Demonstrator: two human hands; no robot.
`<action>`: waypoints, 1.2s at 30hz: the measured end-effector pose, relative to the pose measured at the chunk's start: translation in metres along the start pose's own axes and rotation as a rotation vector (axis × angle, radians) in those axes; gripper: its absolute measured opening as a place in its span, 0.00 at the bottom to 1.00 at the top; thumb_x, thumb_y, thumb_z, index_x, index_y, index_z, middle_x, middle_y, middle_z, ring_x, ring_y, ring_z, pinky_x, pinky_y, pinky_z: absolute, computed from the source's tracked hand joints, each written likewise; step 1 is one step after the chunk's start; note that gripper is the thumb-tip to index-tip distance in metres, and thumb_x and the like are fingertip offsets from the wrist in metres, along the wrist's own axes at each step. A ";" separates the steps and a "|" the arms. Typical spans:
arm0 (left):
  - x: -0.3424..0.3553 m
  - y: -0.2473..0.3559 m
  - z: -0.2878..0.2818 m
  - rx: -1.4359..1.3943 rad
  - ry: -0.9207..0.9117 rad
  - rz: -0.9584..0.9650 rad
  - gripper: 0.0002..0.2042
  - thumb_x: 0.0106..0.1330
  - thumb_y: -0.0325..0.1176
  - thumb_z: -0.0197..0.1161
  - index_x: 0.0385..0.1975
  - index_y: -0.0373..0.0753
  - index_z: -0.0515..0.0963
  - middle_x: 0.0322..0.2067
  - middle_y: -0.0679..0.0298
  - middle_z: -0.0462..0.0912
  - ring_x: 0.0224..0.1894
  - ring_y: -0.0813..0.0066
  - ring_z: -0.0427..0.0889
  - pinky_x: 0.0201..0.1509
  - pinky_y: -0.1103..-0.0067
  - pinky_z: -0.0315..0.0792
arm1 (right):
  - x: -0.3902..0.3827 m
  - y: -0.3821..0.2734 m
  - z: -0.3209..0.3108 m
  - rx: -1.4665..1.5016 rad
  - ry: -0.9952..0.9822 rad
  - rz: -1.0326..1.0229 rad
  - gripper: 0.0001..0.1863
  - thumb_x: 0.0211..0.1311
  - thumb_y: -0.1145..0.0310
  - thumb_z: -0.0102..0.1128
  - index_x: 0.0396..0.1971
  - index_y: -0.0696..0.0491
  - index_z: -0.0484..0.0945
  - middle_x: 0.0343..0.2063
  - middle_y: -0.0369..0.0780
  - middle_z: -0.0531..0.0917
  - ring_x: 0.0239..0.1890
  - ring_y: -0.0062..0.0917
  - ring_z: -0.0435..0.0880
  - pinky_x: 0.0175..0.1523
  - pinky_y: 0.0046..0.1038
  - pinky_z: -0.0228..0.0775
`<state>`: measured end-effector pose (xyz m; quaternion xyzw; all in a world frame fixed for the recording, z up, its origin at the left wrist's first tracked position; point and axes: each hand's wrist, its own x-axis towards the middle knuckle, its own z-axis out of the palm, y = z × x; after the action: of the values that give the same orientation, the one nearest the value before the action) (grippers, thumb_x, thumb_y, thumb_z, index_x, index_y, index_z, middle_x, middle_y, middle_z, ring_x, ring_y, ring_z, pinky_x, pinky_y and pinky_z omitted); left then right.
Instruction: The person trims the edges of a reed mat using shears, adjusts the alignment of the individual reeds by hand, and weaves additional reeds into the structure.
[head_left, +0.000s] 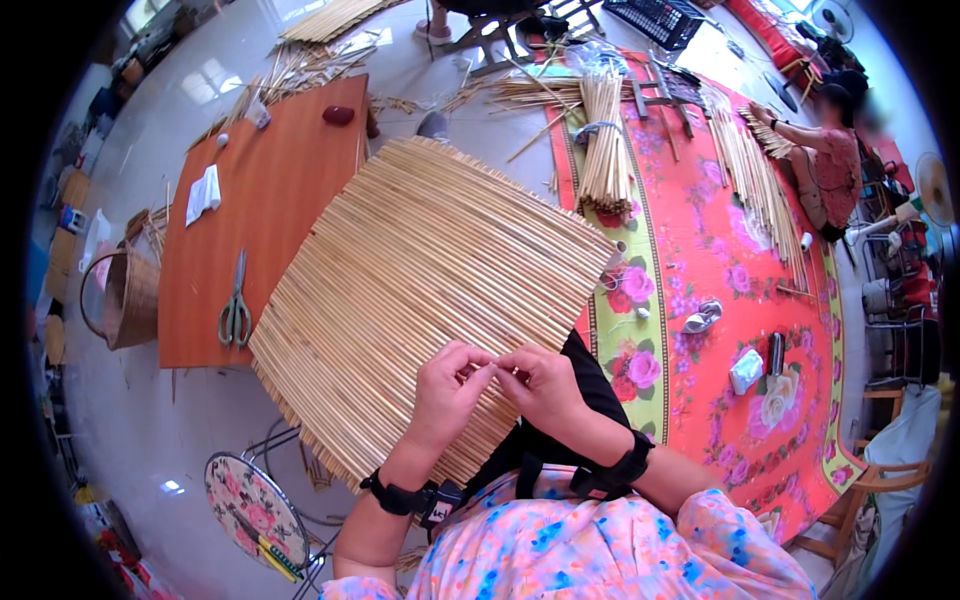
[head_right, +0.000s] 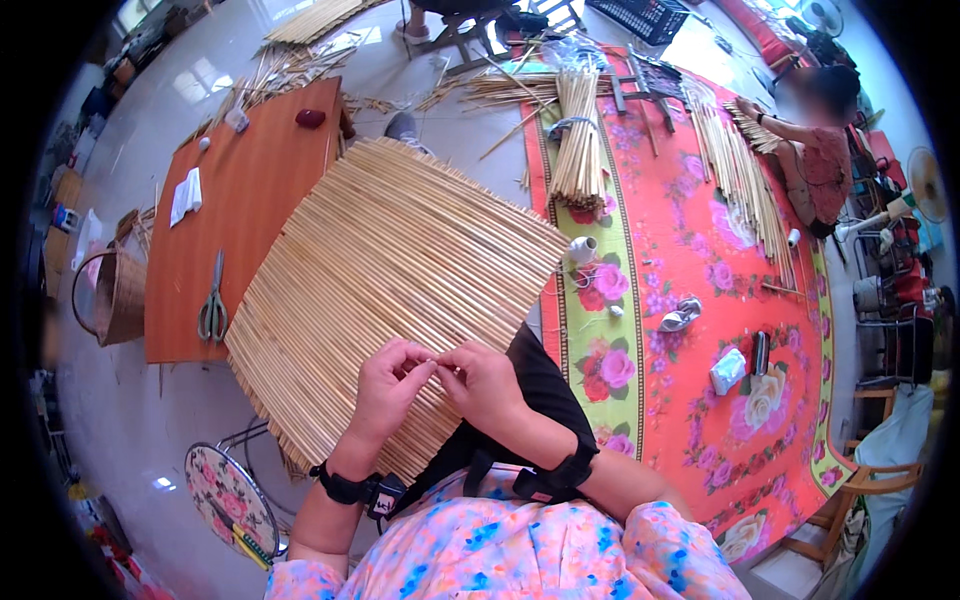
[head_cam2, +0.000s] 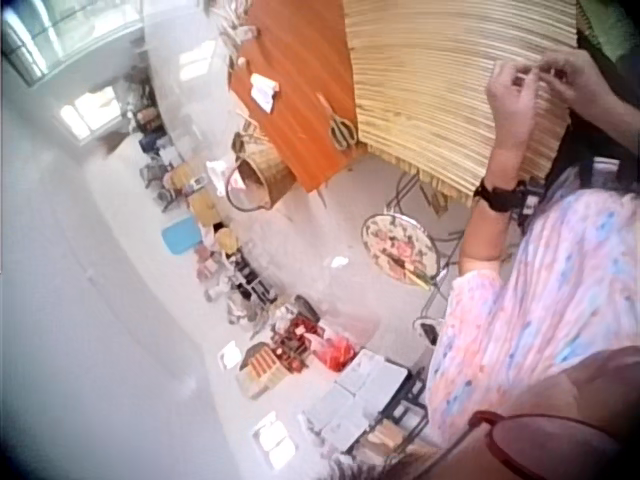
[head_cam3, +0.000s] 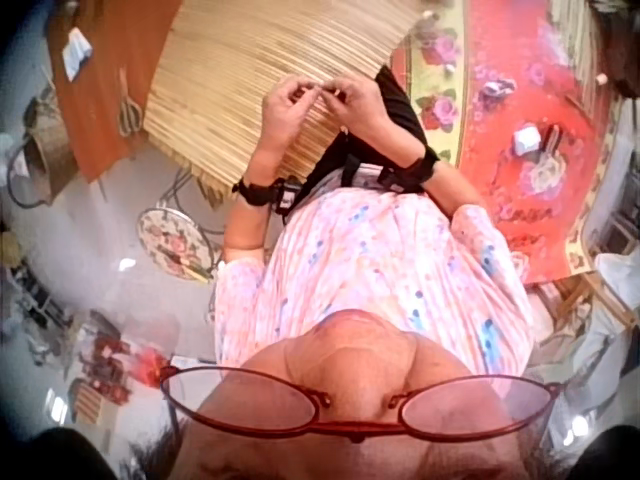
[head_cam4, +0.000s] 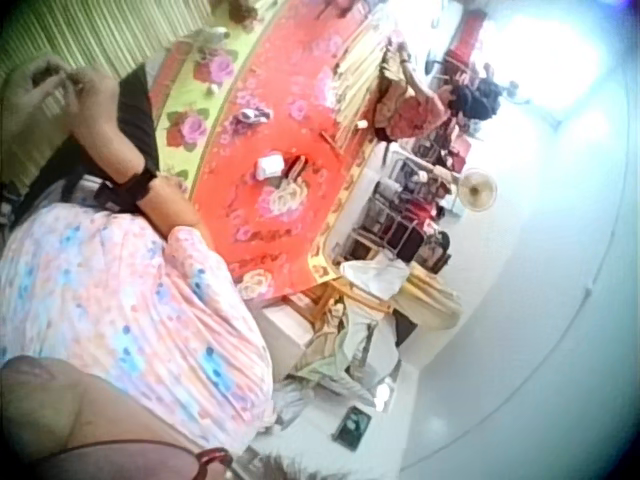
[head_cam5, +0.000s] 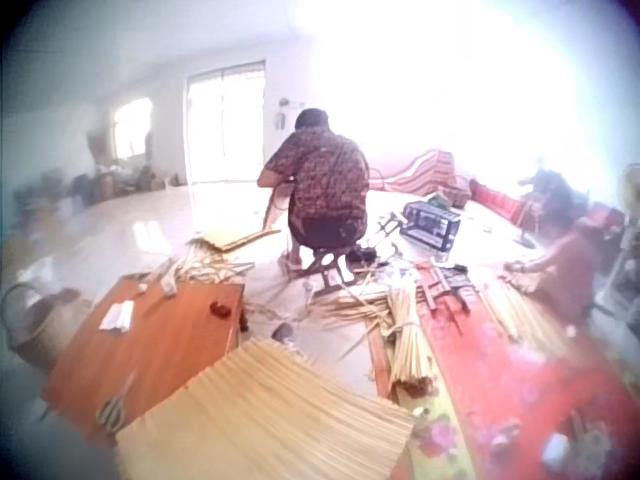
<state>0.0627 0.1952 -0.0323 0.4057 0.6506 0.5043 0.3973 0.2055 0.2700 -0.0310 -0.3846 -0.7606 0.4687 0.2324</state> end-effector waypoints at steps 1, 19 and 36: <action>0.000 -0.001 0.000 -0.006 -0.003 -0.011 0.03 0.60 0.24 0.63 0.31 0.34 0.81 0.26 0.68 0.75 0.27 0.85 0.73 0.30 0.87 0.67 | -0.001 0.001 0.000 0.018 -0.007 -0.004 0.06 0.53 0.73 0.65 0.30 0.57 0.83 0.24 0.45 0.80 0.25 0.35 0.80 0.30 0.30 0.71; -0.009 -0.005 0.001 0.019 -0.012 0.015 0.03 0.61 0.25 0.62 0.32 0.34 0.78 0.25 0.71 0.77 0.27 0.87 0.74 0.30 0.87 0.69 | -0.007 -0.002 -0.003 0.039 0.053 -0.015 0.06 0.51 0.76 0.65 0.31 0.57 0.83 0.25 0.43 0.81 0.24 0.29 0.83 0.29 0.25 0.74; -0.007 -0.012 0.005 0.003 -0.008 -0.006 0.06 0.59 0.28 0.62 0.30 0.32 0.77 0.22 0.63 0.79 0.24 0.78 0.77 0.29 0.80 0.72 | -0.004 0.002 -0.005 -0.058 0.075 0.014 0.03 0.50 0.75 0.63 0.25 0.58 0.80 0.20 0.42 0.79 0.17 0.24 0.77 0.24 0.24 0.68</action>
<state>0.0688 0.1882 -0.0439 0.4063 0.6510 0.5005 0.4007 0.2121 0.2701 -0.0299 -0.4136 -0.7619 0.4333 0.2464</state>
